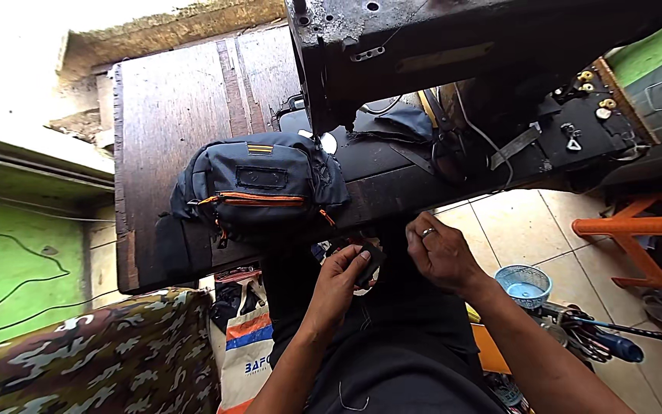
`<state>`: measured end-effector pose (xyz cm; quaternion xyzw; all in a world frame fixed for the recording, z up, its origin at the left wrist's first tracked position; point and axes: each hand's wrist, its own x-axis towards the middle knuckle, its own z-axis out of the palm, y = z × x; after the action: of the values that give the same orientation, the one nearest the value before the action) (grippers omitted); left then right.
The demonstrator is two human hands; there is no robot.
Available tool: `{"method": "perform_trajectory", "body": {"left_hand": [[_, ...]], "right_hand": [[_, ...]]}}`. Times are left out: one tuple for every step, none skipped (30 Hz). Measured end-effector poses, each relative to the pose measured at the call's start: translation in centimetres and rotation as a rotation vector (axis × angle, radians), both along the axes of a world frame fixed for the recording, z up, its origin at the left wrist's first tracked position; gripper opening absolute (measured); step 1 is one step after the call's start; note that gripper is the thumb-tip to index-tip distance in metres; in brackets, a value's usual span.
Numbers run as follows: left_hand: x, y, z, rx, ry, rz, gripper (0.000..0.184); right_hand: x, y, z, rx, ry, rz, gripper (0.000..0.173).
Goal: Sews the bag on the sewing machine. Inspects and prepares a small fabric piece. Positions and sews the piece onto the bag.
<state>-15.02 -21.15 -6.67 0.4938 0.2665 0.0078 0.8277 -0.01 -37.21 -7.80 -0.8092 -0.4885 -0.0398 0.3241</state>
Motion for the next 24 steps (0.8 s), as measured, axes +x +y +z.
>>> {"method": "perform_trajectory", "body": {"left_hand": [[0.0,0.0,0.0,0.014,-0.001,-0.005,0.023],[0.0,0.0,0.0,0.033,-0.003,-0.012,0.023],[0.0,0.0,0.0,0.061,-0.004,-0.021,0.022],[0.1,0.0,0.1,0.091,-0.003,-0.027,0.022],[0.1,-0.1,0.0,0.116,-0.002,-0.029,0.022],[0.1,-0.2,0.0,0.141,-0.003,-0.028,0.021],[0.1,-0.3,-0.1,0.167,-0.004,-0.027,0.021],[0.2,-0.4,-0.1,0.198,-0.005,-0.026,0.021],[0.2,-0.4,-0.2,0.235,-0.005,-0.027,0.021],[0.1,-0.4,-0.2,0.280,-0.006,-0.030,0.021],[0.1,-0.4,-0.2,0.339,-0.007,-0.037,0.021],[0.1,-0.3,-0.3,0.409,-0.015,-0.044,0.022],[0.0,-0.2,-0.4,0.483,-0.024,-0.055,0.022],[-0.1,-0.2,-0.5,0.554,-0.031,-0.069,0.022],[-0.1,-0.2,-0.7,0.624,-0.040,-0.084,0.022],[-0.1,-0.1,-0.8,0.682,-0.052,-0.096,0.022],[-0.1,-0.1,-0.9,0.722,-0.070,-0.104,0.022],[-0.1,0.0,-0.9,0.736,-0.087,-0.108,0.023],[0.0,0.1,-0.9,0.716,-0.093,-0.111,0.023],[0.0,0.2,-0.9,0.672,-0.085,-0.116,0.022],[0.0,0.4,-0.8,0.613,-0.070,-0.121,0.022],[-0.1,0.5,-0.8,0.550,-0.058,-0.126,0.022],[-0.2,0.6,-0.8,0.491,-0.051,-0.127,0.022],[-0.2,0.6,-0.9,0.443,-0.049,-0.129,0.022]], "right_hand": [[0.2,-0.2,0.1,-0.019,0.015,-0.009,0.046],[0.4,-0.3,0.2,-0.037,0.046,0.009,0.053],[0.4,-0.3,0.4,-0.031,0.085,0.046,0.051],[0.3,-0.3,0.6,-0.007,0.121,0.098,0.044],[0.1,-0.1,0.8,0.012,0.141,0.157,0.033],[-0.2,0.1,1.0,0.029,0.137,0.206,0.025],[-0.5,0.5,1.1,0.040,0.107,0.233,0.021],[-0.8,0.8,1.2,0.040,0.062,0.239,0.020],[-1.1,1.0,1.2,0.028,0.016,0.238,0.019],[-1.2,1.2,1.2,0.010,-0.027,0.235,0.019],[-1.3,1.4,1.1,-0.006,-0.061,0.238,0.019],[-1.3,1.6,1.1,-0.017,-0.090,0.248,0.019],[-1.3,1.7,1.1,-0.030,-0.120,0.263,0.019],[-1.4,1.9,1.2,-0.043,-0.155,0.278,0.019],[-1.5,2.1,1.2,-0.053,-0.189,0.289,0.019],[-1.5,2.3,1.1,-0.060,-0.217,0.291,0.020],[-1.5,2.4,1.0,-0.065,-0.226,0.287,0.020],[-1.4,2.5,0.8,-0.065,-0.215,0.275,0.020],[-1.2,2.4,0.8,-0.060,-0.185,0.257,0.019],[-1.0,2.2,0.7,-0.050,-0.136,0.228,0.018],[-0.8,2.0,0.7,-0.037,-0.085,0.184,0.017],[-0.4,1.7,0.6,-0.028,-0.040,0.131,0.019],[0.0,1.3,0.4,-0.027,0.005,0.073,0.023],[0.4,1.0,0.3,-0.038,0.064,0.020,0.033]]}}
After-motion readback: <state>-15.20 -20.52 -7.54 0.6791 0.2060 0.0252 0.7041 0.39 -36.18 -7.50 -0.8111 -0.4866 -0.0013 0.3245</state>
